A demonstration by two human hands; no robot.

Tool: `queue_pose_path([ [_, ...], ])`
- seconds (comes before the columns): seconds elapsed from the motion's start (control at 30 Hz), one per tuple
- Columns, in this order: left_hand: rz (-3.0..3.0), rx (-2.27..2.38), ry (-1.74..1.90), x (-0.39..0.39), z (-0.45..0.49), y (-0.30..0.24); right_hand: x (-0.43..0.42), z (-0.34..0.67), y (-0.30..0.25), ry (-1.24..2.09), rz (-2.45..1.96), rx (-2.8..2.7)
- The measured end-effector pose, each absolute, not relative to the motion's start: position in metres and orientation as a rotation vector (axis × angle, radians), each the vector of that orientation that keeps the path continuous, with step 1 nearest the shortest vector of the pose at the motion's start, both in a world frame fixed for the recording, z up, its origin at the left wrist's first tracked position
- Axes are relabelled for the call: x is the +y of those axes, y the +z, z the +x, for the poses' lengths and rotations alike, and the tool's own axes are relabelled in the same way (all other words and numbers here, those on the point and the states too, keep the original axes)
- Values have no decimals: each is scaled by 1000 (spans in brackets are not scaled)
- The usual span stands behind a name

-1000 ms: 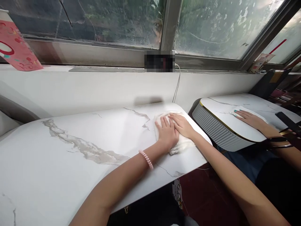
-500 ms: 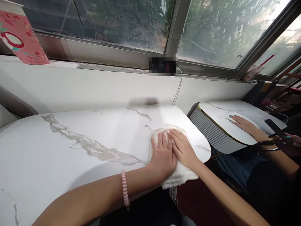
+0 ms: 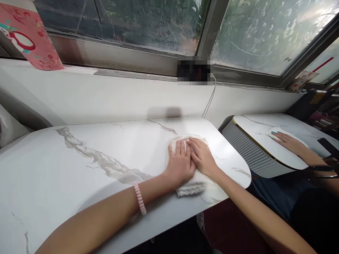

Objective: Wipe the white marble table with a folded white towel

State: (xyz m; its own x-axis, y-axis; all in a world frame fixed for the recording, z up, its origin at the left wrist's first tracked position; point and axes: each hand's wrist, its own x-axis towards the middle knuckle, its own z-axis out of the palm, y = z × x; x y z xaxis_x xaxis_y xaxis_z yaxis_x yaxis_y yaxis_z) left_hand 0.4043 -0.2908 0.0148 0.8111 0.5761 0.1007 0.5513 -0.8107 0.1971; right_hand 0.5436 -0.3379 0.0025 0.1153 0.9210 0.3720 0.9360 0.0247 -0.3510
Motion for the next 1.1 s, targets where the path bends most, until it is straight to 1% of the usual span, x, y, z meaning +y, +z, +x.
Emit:
queue_pose_path([
  [0.13,2790,863,200,-243,412,17,-291,552,0,-75,-1925,-1721],
  [0.3,2743,939,223,-188,418,19,-229,560,-2,-70,-1910,-1711],
  [0.57,2745,1051,323,-131,423,15,-163,563,3,-22,-1906,-1769],
  [0.83,2756,1153,309,-128,422,13,-156,560,7,7,-1929,-1820],
  [1.1,2789,1216,251,-165,402,12,-190,542,7,4,-1897,-1931],
])
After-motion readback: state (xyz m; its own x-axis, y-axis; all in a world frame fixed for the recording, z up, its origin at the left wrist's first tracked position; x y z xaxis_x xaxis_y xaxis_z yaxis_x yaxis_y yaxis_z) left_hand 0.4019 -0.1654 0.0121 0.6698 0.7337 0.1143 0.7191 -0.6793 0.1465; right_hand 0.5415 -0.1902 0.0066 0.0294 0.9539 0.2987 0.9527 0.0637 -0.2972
